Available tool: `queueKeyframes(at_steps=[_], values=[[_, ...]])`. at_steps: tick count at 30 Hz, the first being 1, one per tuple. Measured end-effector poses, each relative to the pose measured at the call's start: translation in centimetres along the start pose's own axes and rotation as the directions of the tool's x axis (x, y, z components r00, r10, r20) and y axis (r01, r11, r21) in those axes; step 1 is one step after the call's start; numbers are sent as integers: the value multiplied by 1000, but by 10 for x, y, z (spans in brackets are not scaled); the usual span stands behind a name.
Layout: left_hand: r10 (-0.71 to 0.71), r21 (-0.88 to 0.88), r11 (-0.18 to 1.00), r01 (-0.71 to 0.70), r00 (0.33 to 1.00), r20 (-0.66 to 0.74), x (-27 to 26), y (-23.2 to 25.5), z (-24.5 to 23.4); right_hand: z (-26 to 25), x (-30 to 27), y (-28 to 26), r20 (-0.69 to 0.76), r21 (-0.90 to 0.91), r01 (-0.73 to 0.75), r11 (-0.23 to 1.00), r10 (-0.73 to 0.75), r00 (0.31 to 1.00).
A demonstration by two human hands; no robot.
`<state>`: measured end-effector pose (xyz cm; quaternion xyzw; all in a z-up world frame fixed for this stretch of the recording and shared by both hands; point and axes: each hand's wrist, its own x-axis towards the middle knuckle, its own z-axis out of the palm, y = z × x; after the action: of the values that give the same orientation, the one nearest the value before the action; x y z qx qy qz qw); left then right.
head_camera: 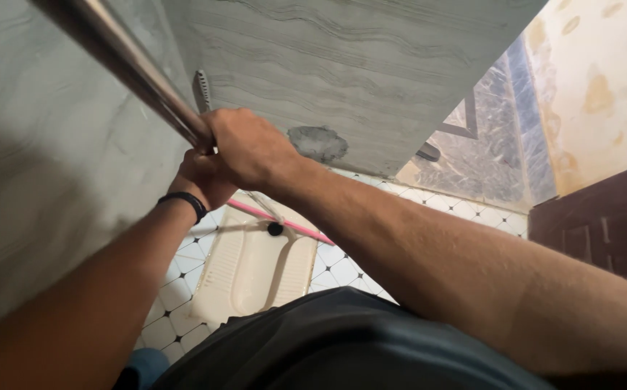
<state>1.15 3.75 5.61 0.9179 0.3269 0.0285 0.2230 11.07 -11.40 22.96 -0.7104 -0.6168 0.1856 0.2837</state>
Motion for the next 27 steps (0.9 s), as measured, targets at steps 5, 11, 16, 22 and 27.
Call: queueKeyframes(at_steps=[5, 11, 16, 22, 27], values=[[75, -169, 978, -119, 967, -244, -43, 7, -17, 13, 2, -21, -14, -30, -1, 1000, 1, 1000], [182, -23, 981, -191, 957, -225, -35, 1, -15, 16, -5, -29, -83, -100, -124, 987, 116, 990], [290, -142, 937, -320, 936, -197, -15, 19, -6, 6, -18, -30, -145, -95, -203, 975, 189, 971], [400, -333, 860, -387, 916, -33, 19, 53, 42, 4, -35, -6, -250, -144, -351, 925, 309, 917], [459, -633, 723, -276, 877, 142, 26, 96, 79, 4, -58, 18, -346, -160, -536, 829, 462, 817]])
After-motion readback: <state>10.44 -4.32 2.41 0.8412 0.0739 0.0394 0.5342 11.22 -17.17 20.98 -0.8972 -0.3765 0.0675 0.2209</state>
